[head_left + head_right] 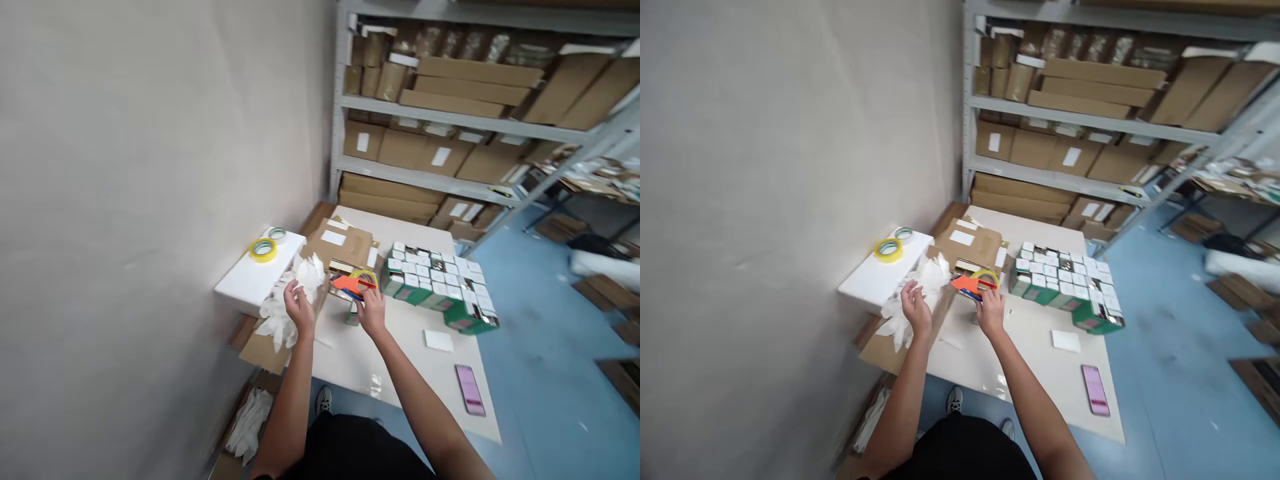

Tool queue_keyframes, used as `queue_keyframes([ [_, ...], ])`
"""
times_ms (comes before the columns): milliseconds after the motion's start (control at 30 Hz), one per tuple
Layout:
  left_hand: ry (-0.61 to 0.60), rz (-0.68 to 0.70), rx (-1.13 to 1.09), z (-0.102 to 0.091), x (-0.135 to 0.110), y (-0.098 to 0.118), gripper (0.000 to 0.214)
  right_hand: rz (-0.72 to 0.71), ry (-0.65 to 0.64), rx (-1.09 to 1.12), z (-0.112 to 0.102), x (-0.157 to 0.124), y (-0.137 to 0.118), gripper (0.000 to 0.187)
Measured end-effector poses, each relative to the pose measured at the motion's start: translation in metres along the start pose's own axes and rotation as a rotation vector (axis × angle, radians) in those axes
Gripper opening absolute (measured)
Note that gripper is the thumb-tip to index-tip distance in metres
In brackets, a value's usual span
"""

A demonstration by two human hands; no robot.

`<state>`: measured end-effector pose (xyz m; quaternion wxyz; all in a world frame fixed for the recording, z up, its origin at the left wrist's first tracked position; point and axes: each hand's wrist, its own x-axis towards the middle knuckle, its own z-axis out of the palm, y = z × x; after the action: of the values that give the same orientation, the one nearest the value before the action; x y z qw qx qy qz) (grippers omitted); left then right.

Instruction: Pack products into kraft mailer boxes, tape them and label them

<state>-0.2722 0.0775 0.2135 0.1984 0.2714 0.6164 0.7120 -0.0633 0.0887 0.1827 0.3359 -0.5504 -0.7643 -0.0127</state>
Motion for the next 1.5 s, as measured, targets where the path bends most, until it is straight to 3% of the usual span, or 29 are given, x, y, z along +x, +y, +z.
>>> queue_keyframes([
  [167,-0.232,-0.061,0.013,0.067,-0.064,-0.012,0.029,0.217,-0.096,-0.086,-0.032,-0.075,0.088,0.011],
  [300,-0.362,-0.069,0.060,0.098,-0.119,-0.023,0.027,0.386,-0.203,-0.156,-0.046,-0.141,0.149,0.012],
  [433,-0.444,-0.104,0.131,0.109,-0.164,-0.032,0.026,0.575,-0.372,-0.206,-0.051,-0.212,0.197,0.020],
  [600,-0.470,-0.083,0.216,0.110,-0.206,-0.038,0.026,0.824,-0.613,-0.232,-0.059,-0.297,0.239,0.037],
  [700,-0.483,-0.090,0.256,0.111,-0.227,-0.038,0.026,0.955,-0.670,-0.247,-0.069,-0.331,0.255,0.041],
  [767,-0.502,-0.108,0.261,0.115,-0.241,-0.037,0.025,1.023,-0.640,-0.238,-0.076,-0.339,0.261,0.041],
  [833,-0.523,-0.122,0.263,0.122,-0.256,-0.034,0.025,1.069,-0.544,-0.199,-0.083,-0.334,0.265,0.040],
  [933,-0.584,-0.118,0.251,0.137,-0.275,-0.025,0.025,1.062,-0.285,-0.052,-0.096,-0.306,0.268,0.037],
  [1033,-0.682,-0.089,0.203,0.153,-0.289,-0.012,0.027,0.942,-0.042,0.168,-0.115,-0.263,0.265,0.045],
  [1100,-0.745,-0.076,0.175,0.161,-0.295,-0.002,0.029,0.856,0.042,0.262,-0.131,-0.230,0.259,0.048],
  [1300,-0.908,-0.085,0.119,0.163,-0.289,0.017,0.038,0.647,0.120,0.516,-0.166,-0.137,0.217,0.050],
  [1400,-0.916,-0.130,0.107,0.151,-0.266,0.017,0.040,0.591,0.099,0.640,-0.163,-0.101,0.189,0.048],
  [1500,-0.853,-0.152,0.117,0.137,-0.230,0.014,0.041,0.560,0.058,0.749,-0.145,-0.069,0.165,0.048],
])
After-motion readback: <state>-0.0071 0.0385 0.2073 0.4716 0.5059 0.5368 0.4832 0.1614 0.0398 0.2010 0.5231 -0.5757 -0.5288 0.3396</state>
